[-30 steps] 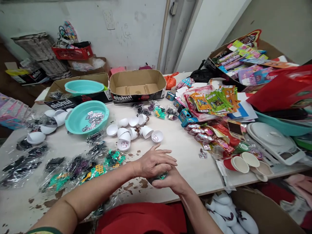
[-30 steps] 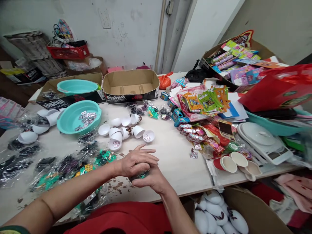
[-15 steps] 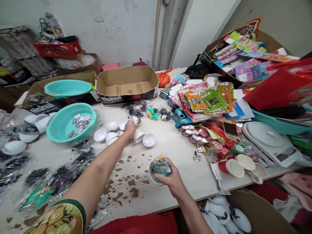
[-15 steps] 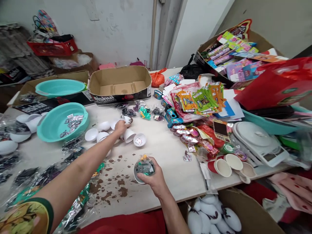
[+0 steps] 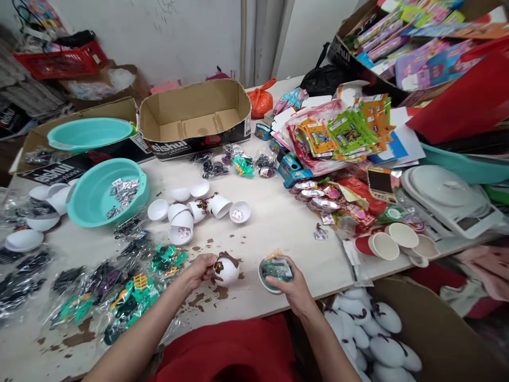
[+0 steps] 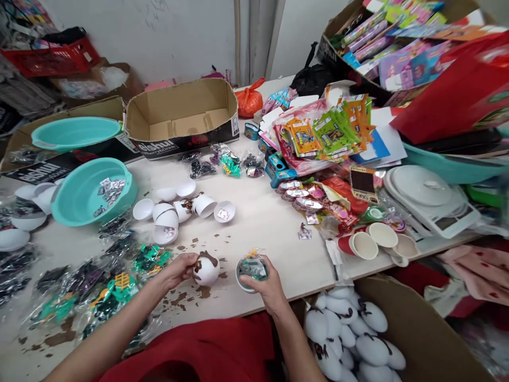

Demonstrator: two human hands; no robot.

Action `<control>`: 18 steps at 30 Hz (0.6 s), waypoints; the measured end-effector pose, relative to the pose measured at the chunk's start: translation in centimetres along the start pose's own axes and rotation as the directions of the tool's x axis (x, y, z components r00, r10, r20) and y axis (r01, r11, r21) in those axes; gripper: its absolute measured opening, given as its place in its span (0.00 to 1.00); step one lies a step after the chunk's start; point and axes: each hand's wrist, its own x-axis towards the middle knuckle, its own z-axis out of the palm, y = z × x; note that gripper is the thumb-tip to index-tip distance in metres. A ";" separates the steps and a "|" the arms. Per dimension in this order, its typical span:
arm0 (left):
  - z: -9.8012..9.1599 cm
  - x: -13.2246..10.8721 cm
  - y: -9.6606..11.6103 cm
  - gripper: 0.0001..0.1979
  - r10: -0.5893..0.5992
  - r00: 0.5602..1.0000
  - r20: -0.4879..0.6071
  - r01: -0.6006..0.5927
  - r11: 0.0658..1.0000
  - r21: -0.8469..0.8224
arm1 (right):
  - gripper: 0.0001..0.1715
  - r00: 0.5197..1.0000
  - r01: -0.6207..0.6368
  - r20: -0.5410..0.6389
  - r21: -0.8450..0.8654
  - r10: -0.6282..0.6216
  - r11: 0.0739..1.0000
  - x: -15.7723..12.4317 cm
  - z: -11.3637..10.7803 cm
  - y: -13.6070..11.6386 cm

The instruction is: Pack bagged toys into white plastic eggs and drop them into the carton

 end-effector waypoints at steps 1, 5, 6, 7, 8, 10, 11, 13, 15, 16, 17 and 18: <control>0.1 0.2 -1.3 0.17 -0.021 1.000 -0.019 0.022 0.997 0.077 | 0.36 1.000 0.001 -0.006 -0.003 -0.001 1.000 -0.3 0.1 0.4; 0.0 0.8 -1.7 0.17 0.130 0.979 -0.160 -0.064 0.929 0.363 | 0.35 1.000 -0.004 -0.007 -0.037 0.004 0.999 -1.4 0.5 1.7; 0.1 0.5 -1.2 0.19 0.180 0.966 -0.186 -0.084 0.898 0.431 | 0.35 1.000 -0.004 -0.011 -0.044 0.004 0.999 -1.6 0.5 2.0; 0.3 0.2 -0.6 0.23 0.225 0.952 -0.208 -0.085 0.847 0.525 | 0.35 1.000 -0.005 -0.018 -0.049 0.004 0.999 -1.8 0.7 2.3; 0.8 -0.3 -0.2 0.29 0.260 0.941 -0.218 -0.064 0.767 0.638 | 0.35 1.000 -0.006 -0.028 -0.052 0.004 0.999 -2.0 0.8 2.5; 2.1 -1.1 0.2 0.38 0.280 0.940 -0.196 0.019 0.531 0.847 | 0.34 0.999 -0.010 -0.050 -0.055 0.007 0.998 -2.3 1.2 2.8; 2.7 -1.3 0.1 0.39 0.266 0.951 -0.156 0.041 0.393 0.918 | 0.34 0.998 -0.009 -0.060 -0.057 0.006 0.998 -2.4 1.4 2.8; 3.5 -1.6 -0.2 0.33 0.221 0.975 -0.030 -0.015 0.201 0.980 | 0.33 0.998 -0.010 -0.067 -0.060 0.006 0.998 -2.7 1.8 2.9; 3.2 -1.6 -0.6 0.25 0.224 0.961 0.163 -0.183 0.072 0.981 | 0.32 0.998 -0.014 -0.063 -0.059 0.010 0.998 -3.0 1.9 2.9; 2.7 -1.6 -0.8 0.26 0.237 0.930 0.282 -0.291 0.001 0.957 | 0.32 0.998 -0.014 -0.062 -0.058 0.011 0.998 -3.2 1.8 2.9; 2.0 -1.6 -0.9 0.30 0.250 0.884 0.395 -0.390 -0.069 0.918 | 0.32 0.998 -0.014 -0.065 -0.057 0.011 0.998 -3.3 1.7 3.0; 1.4 -1.7 -1.0 0.35 0.254 0.838 0.484 -0.467 -0.128 0.875 | 0.33 0.998 -0.015 -0.068 -0.055 0.011 0.998 -3.4 1.6 3.1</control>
